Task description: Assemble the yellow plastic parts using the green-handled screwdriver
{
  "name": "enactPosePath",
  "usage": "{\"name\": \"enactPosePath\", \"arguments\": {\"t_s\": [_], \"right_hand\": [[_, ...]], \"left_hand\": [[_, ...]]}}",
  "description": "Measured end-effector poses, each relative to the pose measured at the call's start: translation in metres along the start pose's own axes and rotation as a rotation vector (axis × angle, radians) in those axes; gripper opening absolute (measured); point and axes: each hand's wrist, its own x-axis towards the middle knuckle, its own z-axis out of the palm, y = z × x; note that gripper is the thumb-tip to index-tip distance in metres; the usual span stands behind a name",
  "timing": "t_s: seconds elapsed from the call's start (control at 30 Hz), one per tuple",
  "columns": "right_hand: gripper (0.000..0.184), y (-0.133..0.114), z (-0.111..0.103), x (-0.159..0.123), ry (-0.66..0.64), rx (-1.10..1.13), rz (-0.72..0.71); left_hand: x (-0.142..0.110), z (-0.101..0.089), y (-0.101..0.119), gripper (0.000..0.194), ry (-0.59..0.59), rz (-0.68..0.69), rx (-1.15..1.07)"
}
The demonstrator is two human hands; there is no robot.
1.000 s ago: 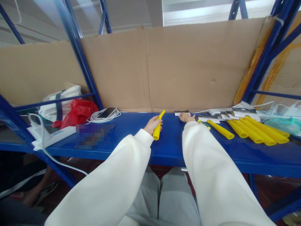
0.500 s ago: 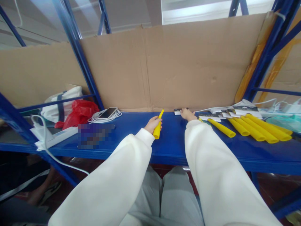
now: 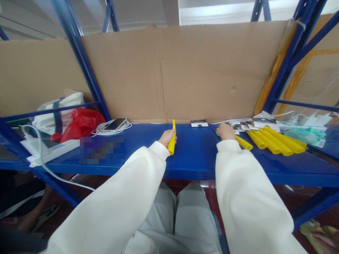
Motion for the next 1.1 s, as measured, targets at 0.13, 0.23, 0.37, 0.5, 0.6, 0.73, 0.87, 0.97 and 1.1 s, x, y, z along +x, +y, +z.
{"name": "enactPosePath", "arguments": {"t_s": [0.13,0.23,0.37,0.5,0.6,0.73,0.87,0.97,1.1], "right_hand": [[0.045,0.011,0.010,0.003,-0.035,-0.052,0.011],[0.042,0.017,0.015,0.010,-0.054,-0.080,-0.063],[0.046,0.019,0.013,0.008,-0.096,-0.095,-0.103],[0.051,0.014,0.009,-0.003,-0.086,-0.072,-0.026],[0.047,0.011,0.008,-0.008,-0.049,-0.063,-0.028],[0.046,0.007,0.006,-0.011,0.000,-0.022,-0.016],[0.043,0.003,0.002,-0.015,0.016,0.047,-0.055],[0.041,-0.005,0.002,-0.019,0.022,0.112,-0.254],[0.038,-0.018,0.007,-0.026,-0.016,0.167,-0.538]], "left_hand": [[0.002,0.000,-0.003,0.019,0.030,-0.010,0.006],[0.005,-0.001,-0.005,0.020,0.046,-0.004,0.024],[0.008,-0.004,-0.006,0.020,0.021,0.016,0.073],[0.007,-0.012,-0.005,0.022,-0.086,-0.019,0.108],[0.005,-0.019,-0.003,0.025,-0.117,-0.042,0.107],[0.004,-0.024,-0.001,0.027,-0.109,-0.066,0.120],[0.005,-0.024,0.000,0.025,-0.107,-0.060,0.131],[0.007,-0.023,-0.002,0.024,-0.094,-0.043,0.119],[0.010,-0.023,-0.004,0.024,-0.097,-0.036,0.117]]}}
